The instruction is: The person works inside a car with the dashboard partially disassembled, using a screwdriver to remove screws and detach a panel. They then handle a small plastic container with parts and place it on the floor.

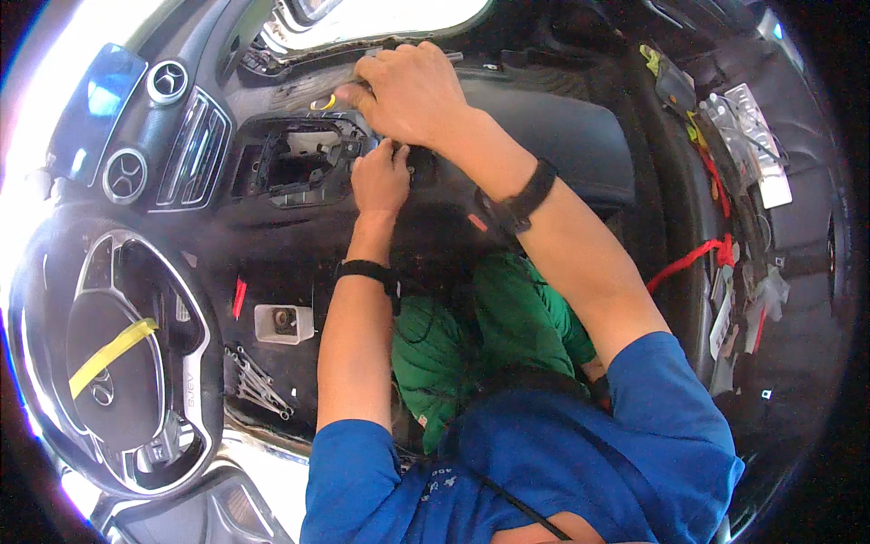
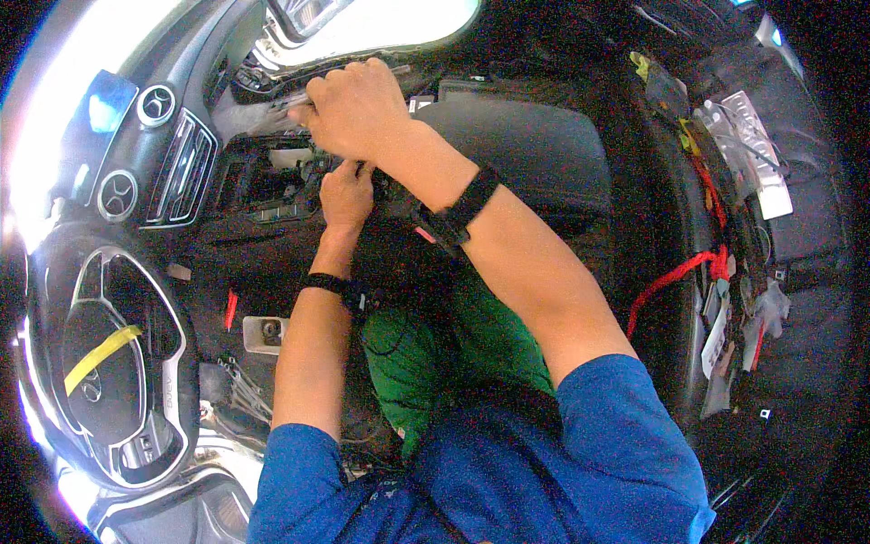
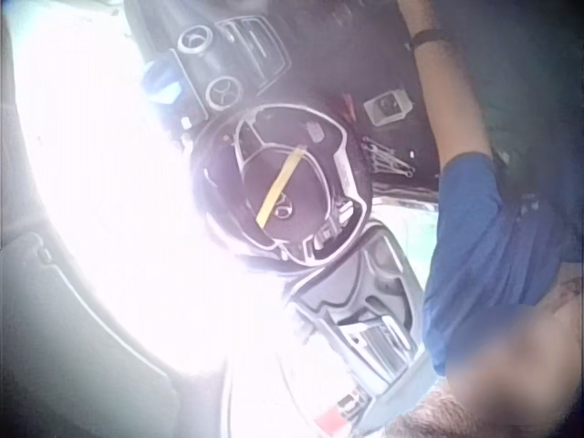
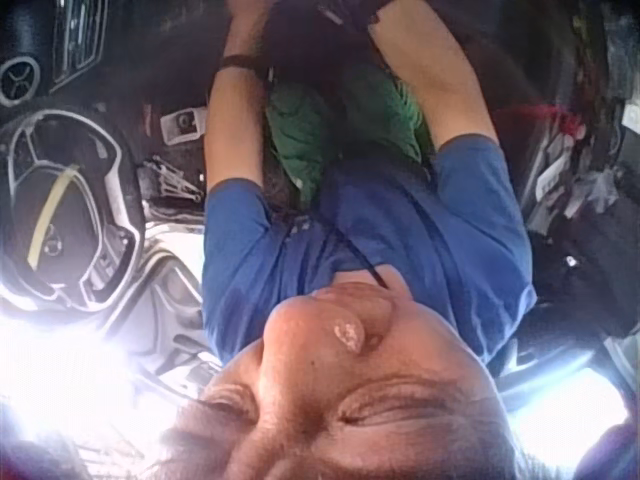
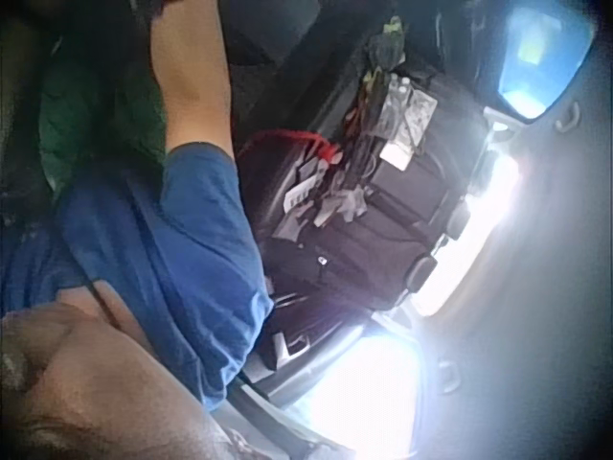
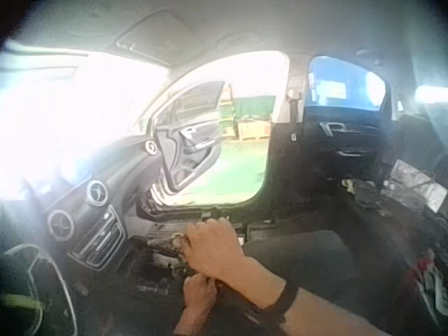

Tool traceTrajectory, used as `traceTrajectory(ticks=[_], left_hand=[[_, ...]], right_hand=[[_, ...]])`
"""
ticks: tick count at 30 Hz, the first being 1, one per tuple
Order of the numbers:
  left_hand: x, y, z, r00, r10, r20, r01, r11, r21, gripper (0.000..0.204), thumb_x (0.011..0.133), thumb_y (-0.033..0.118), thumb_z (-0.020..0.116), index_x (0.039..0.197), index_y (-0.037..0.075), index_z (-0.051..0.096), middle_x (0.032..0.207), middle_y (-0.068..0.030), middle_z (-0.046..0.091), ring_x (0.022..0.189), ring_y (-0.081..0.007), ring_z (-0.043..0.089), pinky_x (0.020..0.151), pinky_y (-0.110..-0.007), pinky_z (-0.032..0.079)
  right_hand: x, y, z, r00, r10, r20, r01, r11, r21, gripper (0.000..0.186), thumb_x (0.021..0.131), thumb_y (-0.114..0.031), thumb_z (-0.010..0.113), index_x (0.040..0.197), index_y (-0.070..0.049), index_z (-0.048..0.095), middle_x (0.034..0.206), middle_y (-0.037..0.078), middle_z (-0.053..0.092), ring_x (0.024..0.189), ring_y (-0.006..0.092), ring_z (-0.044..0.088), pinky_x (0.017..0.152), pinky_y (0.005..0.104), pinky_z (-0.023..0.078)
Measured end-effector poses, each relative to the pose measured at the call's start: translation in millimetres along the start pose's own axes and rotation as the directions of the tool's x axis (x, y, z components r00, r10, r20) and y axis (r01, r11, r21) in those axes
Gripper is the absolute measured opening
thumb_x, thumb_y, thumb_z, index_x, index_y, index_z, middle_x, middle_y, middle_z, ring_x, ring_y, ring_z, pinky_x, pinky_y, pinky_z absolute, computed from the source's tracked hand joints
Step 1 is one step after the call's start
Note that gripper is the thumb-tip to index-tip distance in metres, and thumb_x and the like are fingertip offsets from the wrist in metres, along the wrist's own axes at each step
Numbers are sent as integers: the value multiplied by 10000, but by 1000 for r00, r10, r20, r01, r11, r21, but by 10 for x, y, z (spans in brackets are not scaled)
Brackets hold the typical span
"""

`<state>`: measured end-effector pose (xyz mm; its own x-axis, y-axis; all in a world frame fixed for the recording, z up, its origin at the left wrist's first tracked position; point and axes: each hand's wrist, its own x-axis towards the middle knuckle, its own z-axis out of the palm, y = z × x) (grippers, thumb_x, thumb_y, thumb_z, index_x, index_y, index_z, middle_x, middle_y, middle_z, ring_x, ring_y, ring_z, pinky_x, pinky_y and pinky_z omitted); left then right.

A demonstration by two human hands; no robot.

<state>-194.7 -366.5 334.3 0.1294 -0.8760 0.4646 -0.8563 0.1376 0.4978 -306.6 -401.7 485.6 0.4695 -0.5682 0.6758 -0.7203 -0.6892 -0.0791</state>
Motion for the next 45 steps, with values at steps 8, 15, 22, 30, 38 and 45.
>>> traceTrajectory(ticks=[8,15,22,30,38,45], left_hand=[[-39,-88,-13,973,-222,-57,179,891,-417,140,991,181,650,1012,45,675,828,-123,701,735,-242,670,733,-353,522],[-413,6,-594,933,-264,-244,82,818,-570,188,1044,139,529,979,26,665,927,-16,687,797,-112,587,765,-273,487],[-1785,280,-769,959,-273,73,277,860,-429,129,1025,86,560,992,47,678,959,-66,702,900,-168,634,853,-306,498],[-2859,57,-886,847,-496,190,530,810,-249,102,990,78,592,1019,27,675,887,-144,686,830,-265,671,760,-359,518],[-3426,-612,-1041,702,-694,159,712,688,-141,186,1016,152,586,922,4,645,735,-65,650,634,-184,595,628,-326,488],[-4104,-1298,-1066,265,-957,118,825,162,-542,305,1026,215,564,818,18,668,726,-40,620,707,-160,551,690,-334,430]], right_hand=[[-306,531,-429,933,-180,-311,207,977,55,384,863,-358,719,1180,-141,708,1165,107,722,1126,316,658,1015,480,470],[-1579,2025,-1018,897,427,112,-411,901,-137,551,926,-460,686,1355,-125,605,1333,188,638,1258,382,584,1079,452,453],[-2141,2539,-789,515,807,290,-854,511,96,922,888,-717,599,1416,37,534,1378,250,600,1321,360,551,1119,411,390],[-2044,2577,-798,433,796,422,-898,422,126,764,953,-640,560,1295,38,645,1214,146,683,1118,232,625,1014,323,426],[-2015,2532,-789,483,793,371,-868,489,85,820,930,-700,508,1220,46,685,1223,236,693,1172,360,639,1051,392,416],[-1974,2563,-789,486,767,419,-867,485,118,759,961,-647,514,1219,44,691,1214,193,708,1148,309,642,1042,371,413]])
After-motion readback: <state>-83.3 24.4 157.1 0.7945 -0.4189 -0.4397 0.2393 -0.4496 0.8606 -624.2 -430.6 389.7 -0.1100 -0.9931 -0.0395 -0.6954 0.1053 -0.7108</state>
